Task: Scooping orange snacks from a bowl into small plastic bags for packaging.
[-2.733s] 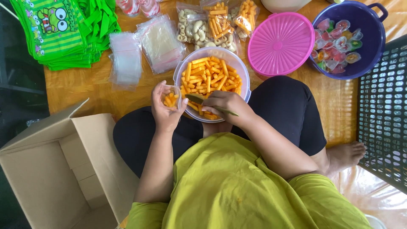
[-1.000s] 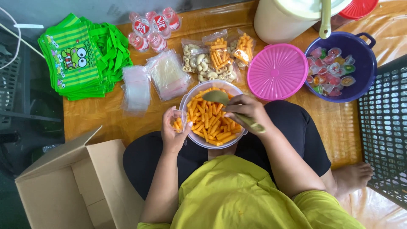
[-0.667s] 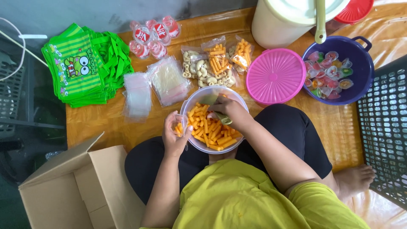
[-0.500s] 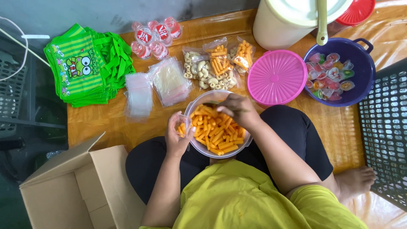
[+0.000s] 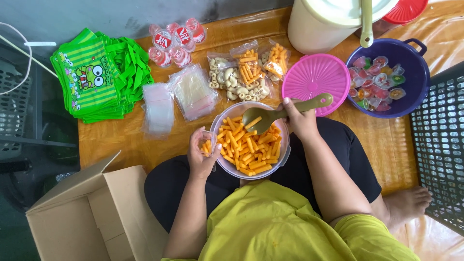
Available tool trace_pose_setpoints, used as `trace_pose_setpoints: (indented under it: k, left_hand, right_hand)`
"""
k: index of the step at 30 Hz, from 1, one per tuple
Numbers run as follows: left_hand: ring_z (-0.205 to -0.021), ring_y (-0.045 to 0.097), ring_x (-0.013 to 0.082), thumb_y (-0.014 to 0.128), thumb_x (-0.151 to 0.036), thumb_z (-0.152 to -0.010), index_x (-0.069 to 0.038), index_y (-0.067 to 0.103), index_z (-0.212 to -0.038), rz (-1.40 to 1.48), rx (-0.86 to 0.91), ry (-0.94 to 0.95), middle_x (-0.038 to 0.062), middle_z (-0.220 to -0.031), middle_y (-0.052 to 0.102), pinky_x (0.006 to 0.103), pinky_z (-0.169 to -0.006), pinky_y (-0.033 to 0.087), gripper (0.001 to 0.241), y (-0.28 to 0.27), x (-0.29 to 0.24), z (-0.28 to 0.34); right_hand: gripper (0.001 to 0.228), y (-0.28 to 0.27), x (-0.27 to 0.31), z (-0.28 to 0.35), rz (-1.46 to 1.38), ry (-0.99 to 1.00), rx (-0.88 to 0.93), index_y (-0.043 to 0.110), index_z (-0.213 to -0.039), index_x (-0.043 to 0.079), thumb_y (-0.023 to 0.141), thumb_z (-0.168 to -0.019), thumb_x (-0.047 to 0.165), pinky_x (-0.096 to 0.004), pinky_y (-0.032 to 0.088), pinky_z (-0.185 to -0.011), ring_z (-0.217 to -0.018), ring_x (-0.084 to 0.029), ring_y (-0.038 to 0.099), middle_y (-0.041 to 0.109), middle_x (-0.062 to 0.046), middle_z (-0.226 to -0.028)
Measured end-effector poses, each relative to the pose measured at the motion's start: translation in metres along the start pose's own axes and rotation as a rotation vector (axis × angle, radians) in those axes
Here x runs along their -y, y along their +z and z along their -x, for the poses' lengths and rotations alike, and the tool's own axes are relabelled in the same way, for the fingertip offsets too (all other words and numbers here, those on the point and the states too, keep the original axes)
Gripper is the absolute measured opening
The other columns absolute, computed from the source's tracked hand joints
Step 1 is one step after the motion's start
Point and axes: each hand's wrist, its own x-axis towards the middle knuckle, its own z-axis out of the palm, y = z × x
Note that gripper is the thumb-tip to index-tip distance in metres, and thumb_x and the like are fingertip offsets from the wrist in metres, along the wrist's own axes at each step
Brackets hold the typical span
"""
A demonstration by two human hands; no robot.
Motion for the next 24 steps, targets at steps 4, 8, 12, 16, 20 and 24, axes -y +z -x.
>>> trace_pose_setpoints:
  k: [4, 8, 12, 16, 20, 24]
  left_hand:
    - [-0.109, 0.06, 0.0278, 0.089, -0.011, -0.074, -0.008, 0.051, -0.142, -0.012, 0.003, -0.006, 0.015, -0.112, 0.065, 0.0472, -0.101, 0.05, 0.078, 0.003, 0.001, 0.0]
    - [-0.104, 0.063, 0.0289, 0.093, -0.012, -0.066, -0.005, 0.055, -0.138, -0.158, -0.023, 0.156, 0.014, -0.109, 0.066, 0.0433, -0.097, 0.052, 0.081, 0.009, -0.011, -0.001]
    - [-0.103, 0.065, 0.0308, 0.097, -0.016, -0.06, -0.003, 0.059, -0.134, -0.25, -0.043, 0.208, 0.013, -0.106, 0.066, 0.0429, -0.097, 0.054, 0.085, 0.013, -0.015, 0.0]
    - [-0.101, 0.064, 0.0301, 0.098, -0.024, -0.062, -0.003, 0.059, -0.13, -0.234, -0.057, 0.213, 0.012, -0.104, 0.064, 0.043, -0.096, 0.053, 0.081, 0.015, -0.012, 0.0]
    - [-0.1, 0.065, 0.026, 0.097, -0.015, -0.063, -0.006, 0.059, -0.132, -0.127, -0.091, 0.168, 0.012, -0.105, 0.064, 0.0411, -0.094, 0.054, 0.079, 0.017, -0.014, 0.002]
    - [-0.1, 0.062, 0.0233, 0.093, -0.013, -0.07, -0.006, 0.053, -0.139, -0.06, -0.067, 0.104, 0.012, -0.109, 0.064, 0.0416, -0.093, 0.054, 0.08, 0.013, -0.004, 0.005]
  right_hand:
    - [0.039, 0.002, 0.013, 0.006, -0.106, 0.001, -0.034, 0.074, -0.089, -0.002, 0.055, -0.112, 0.023, -0.023, 0.046, -0.039, -0.041, -0.014, 0.054, 0.056, -0.012, -0.054]
    - [0.038, 0.012, 0.038, 0.023, -0.082, -0.104, -0.052, 0.073, -0.089, -0.002, 0.054, -0.112, 0.022, -0.026, 0.045, -0.04, -0.042, -0.016, 0.054, 0.056, -0.013, -0.054]
    - [0.027, 0.042, 0.083, 0.054, 0.096, -0.359, 0.034, 0.078, -0.086, 0.01, 0.063, -0.102, 0.025, -0.027, 0.051, -0.048, -0.045, -0.016, 0.064, 0.066, -0.006, -0.058]
    - [0.023, 0.073, 0.093, 0.079, 0.118, -0.711, 0.226, 0.08, -0.085, 0.01, 0.068, -0.098, 0.026, -0.034, 0.059, -0.069, -0.075, -0.026, 0.076, 0.076, -0.009, -0.08]
    - [0.023, 0.075, 0.08, 0.077, 0.149, -0.756, 0.229, 0.082, -0.098, 0.009, 0.071, -0.097, 0.03, -0.036, 0.059, -0.067, -0.071, -0.027, 0.071, 0.071, -0.01, -0.087]
    - [0.014, 0.043, 0.054, 0.052, 0.424, -0.647, 0.113, 0.082, -0.093, 0.015, 0.072, -0.097, 0.023, -0.034, 0.056, -0.066, -0.068, -0.026, 0.07, 0.071, -0.006, -0.081]
